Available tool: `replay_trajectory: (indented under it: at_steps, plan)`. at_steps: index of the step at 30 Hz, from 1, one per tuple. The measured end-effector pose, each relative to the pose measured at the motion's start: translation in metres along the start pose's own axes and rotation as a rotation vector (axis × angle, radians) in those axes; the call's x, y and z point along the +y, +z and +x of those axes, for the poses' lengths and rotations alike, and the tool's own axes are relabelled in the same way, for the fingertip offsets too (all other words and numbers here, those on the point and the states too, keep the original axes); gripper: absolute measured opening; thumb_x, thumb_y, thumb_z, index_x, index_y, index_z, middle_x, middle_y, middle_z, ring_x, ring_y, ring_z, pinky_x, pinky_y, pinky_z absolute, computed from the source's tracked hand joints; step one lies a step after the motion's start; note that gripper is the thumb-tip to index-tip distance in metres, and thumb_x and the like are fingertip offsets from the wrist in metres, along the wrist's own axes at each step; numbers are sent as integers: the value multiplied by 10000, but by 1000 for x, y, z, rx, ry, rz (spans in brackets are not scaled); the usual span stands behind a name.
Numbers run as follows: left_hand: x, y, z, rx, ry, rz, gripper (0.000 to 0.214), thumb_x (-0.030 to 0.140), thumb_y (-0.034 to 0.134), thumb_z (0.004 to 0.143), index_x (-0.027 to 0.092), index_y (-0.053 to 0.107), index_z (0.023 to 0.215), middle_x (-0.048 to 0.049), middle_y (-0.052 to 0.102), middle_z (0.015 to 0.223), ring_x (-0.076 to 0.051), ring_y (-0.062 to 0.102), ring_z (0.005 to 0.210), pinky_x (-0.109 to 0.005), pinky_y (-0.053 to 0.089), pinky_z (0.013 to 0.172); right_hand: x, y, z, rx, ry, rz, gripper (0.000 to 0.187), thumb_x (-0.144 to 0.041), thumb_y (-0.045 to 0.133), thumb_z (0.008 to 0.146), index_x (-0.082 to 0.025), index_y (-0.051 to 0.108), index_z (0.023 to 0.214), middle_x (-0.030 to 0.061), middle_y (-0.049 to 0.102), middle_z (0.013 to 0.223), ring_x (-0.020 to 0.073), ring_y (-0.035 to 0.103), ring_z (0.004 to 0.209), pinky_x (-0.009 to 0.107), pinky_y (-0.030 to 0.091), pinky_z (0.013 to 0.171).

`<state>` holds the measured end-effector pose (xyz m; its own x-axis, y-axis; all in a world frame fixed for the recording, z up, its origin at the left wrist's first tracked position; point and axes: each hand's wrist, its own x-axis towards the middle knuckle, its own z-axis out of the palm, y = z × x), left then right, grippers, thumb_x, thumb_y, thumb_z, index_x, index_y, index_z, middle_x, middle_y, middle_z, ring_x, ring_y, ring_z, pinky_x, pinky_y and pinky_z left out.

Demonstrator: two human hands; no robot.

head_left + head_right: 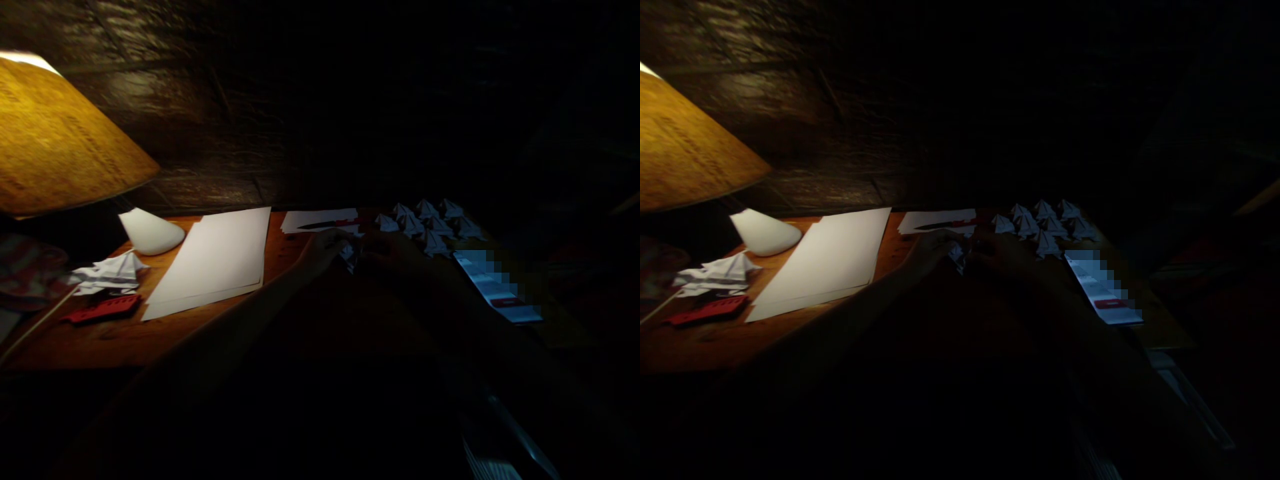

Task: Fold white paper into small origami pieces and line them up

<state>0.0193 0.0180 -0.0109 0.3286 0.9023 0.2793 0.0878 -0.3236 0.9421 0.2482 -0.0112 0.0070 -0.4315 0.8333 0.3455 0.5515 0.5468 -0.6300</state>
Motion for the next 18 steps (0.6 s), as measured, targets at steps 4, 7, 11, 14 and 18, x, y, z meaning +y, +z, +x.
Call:
replay_trajectory:
  at_steps: [4, 7, 11, 14, 18]
  plan:
    - [-3, -1, 0, -35, 44, 83, 160, 149, 618, 910, 156, 737, 1016, -57, 768, 993, -173, 719, 907, -336, 562, 875, -2, -2, 0, -108, 10, -23, 223, -349, 661, 940, -253, 784, 1100, 27, 796, 1066, 208, 726, 935, 310, 511, 826]
    - [-6, -3, 1, -84, 94, 171, 149, 165, 612, 924, 164, 726, 1020, -49, 753, 965, -173, 710, 885, -337, 565, 848, -2, -2, 1, -160, 14, -60, 211, -324, 623, 955, -226, 794, 1029, 31, 795, 1008, 194, 718, 891, 299, 494, 817]
    - [-1, -9, -1, -208, 324, 365, 136, 169, 673, 903, 194, 722, 1027, -59, 701, 1036, -201, 678, 994, -387, 554, 920, -5, -3, 1, -160, 64, -106, 223, -282, 633, 932, -199, 800, 1055, 49, 797, 1002, 187, 707, 852, 271, 469, 749]
    - [5, -14, -5, -293, 477, 450, 202, 188, 728, 879, 211, 714, 1079, -78, 643, 1127, -228, 647, 1080, -421, 544, 963, -7, -3, 0, -167, 104, -154, 265, -293, 648, 926, -208, 802, 1124, 50, 804, 994, 193, 708, 829, 265, 453, 709]
    - [8, -15, -7, -359, 520, 516, 233, 232, 772, 861, 212, 705, 1083, -89, 599, 1188, -245, 631, 1110, -428, 564, 952, -7, -3, 0, -161, 78, -215, 311, -299, 633, 940, -239, 794, 1200, 48, 812, 1059, 210, 721, 893, 280, 469, 756]
